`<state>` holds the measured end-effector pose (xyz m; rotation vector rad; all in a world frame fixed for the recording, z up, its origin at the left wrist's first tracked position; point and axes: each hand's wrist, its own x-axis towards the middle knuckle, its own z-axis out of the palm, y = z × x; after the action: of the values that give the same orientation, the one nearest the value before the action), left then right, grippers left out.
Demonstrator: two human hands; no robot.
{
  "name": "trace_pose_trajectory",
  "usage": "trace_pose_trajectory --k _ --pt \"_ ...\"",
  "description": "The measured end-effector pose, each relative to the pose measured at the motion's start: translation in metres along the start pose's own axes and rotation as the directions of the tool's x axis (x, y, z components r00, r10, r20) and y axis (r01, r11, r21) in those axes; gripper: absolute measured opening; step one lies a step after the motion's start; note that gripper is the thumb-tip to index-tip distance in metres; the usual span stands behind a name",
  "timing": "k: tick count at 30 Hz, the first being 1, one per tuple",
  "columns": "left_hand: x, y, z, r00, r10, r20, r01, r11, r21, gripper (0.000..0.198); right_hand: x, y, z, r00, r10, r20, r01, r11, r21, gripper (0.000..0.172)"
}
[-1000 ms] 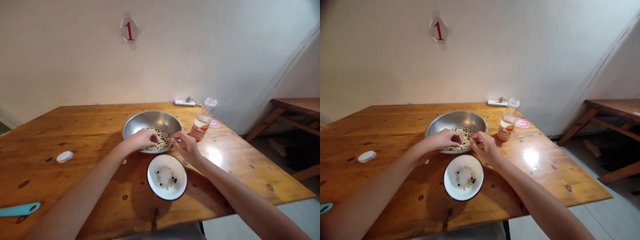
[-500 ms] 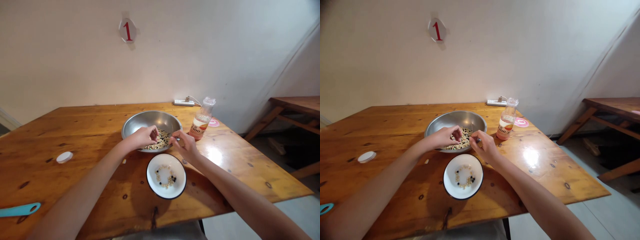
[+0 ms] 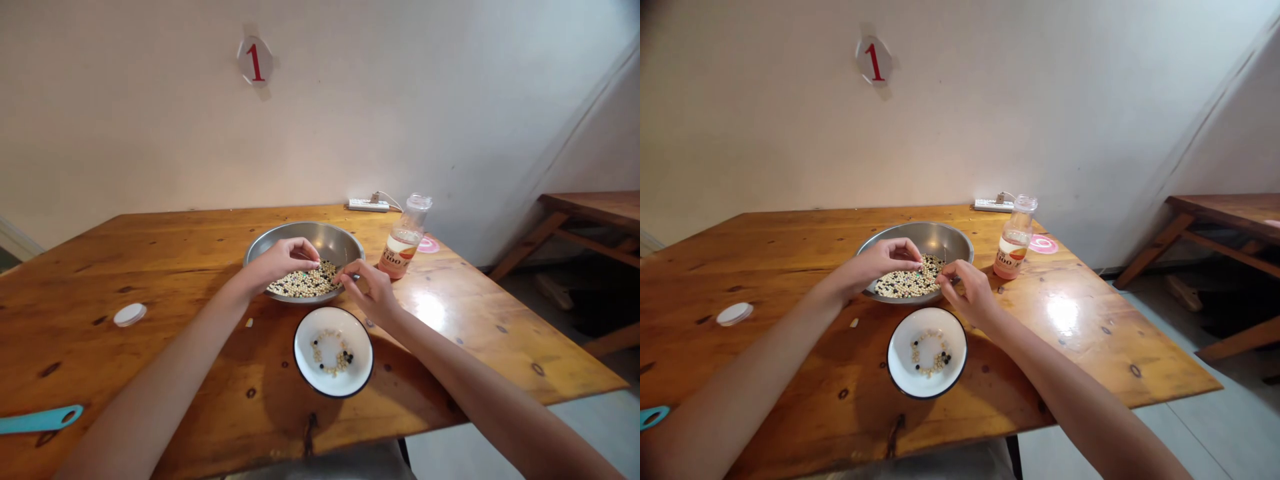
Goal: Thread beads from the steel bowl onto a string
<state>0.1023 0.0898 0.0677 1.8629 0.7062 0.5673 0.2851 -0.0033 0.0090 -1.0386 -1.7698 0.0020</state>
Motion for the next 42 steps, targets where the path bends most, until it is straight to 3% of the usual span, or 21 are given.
trace_pose_trajectory --k 6,16,42 --pt "-0.004 0.001 -0.003 0.999 -0.032 0.013 0.034 0.965 -0.261 0.031 0.003 -0.017 -0.004 0.987 -0.159 0.005 0.158 0.987 0.013 0.014" --pt "-0.006 0.003 -0.001 0.993 0.028 0.112 0.021 0.911 -0.412 0.028 0.002 -0.025 -0.002 0.963 -0.244 0.117 0.242 0.970 0.037 0.016" --pt "-0.005 0.002 0.001 0.974 0.104 0.203 -0.034 0.946 -0.321 0.020 0.000 -0.022 -0.002 0.959 -0.238 0.152 0.235 0.971 0.042 0.015"
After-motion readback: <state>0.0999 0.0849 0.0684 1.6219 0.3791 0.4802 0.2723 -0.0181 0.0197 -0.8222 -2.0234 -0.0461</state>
